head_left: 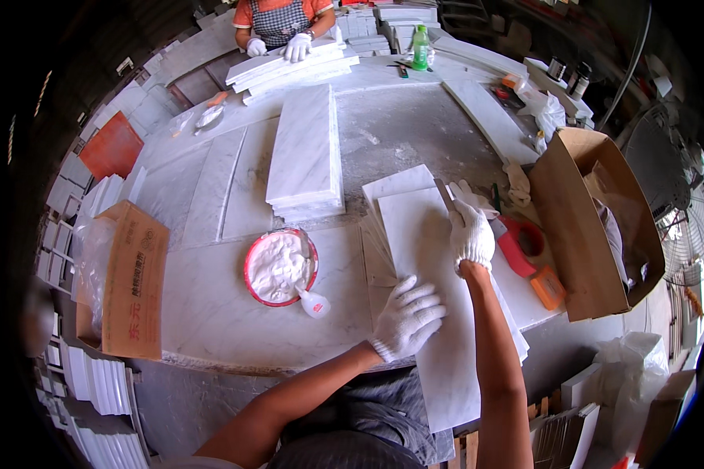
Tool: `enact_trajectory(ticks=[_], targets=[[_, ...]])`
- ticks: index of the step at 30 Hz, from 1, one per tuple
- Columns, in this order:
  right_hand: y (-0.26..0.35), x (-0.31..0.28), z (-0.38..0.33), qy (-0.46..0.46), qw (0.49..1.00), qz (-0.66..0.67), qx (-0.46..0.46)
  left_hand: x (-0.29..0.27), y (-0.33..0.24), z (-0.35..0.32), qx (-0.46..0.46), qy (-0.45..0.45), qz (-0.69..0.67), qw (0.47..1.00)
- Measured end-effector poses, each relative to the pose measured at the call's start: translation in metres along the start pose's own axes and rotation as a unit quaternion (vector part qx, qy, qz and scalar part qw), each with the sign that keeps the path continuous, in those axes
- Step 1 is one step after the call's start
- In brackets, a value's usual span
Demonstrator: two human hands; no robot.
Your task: The person scoops a white paste from a bowl and spreads it onto the surface of rectangular white tiles using a small metal spatula. They work on one tile at a time, applying the compound and smoothing it across the surface before moving to the next tile in the stack.
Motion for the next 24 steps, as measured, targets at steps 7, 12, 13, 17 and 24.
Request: enact_trajectory(ticks=[7,12,13,17,24], targets=[[0.008,0.016,0.014,0.08,0.985,-0.1,-0.111,-0.001,0.004,0.001,0.017,-0.01,-0.024,1.0],[0.006,0.02,0.015,0.087,0.981,-0.096,-0.143,0.001,0.008,-0.002,0.022,-0.021,-0.035,0.999],[0.002,0.023,0.017,0.081,0.98,-0.095,-0.157,0.002,0.008,-0.002,0.026,-0.022,-0.038,0.999],[-0.001,0.029,0.022,0.109,0.976,-0.087,-0.165,0.0,0.008,-0.001,0.023,-0.012,-0.041,0.999],[0.004,0.034,0.029,0.135,0.978,-0.066,-0.146,0.0,0.009,0.0,0.026,-0.015,-0.049,0.998]])
Point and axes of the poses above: each hand's wrist, its own z-axis towards the middle knuckle, its own x-axis out of the palm, y = z × x, the point moved 2 cm from there along z, towards the middle knuckle, and after that the axes turned 10 degrees about -y, right-handed, at the moved point
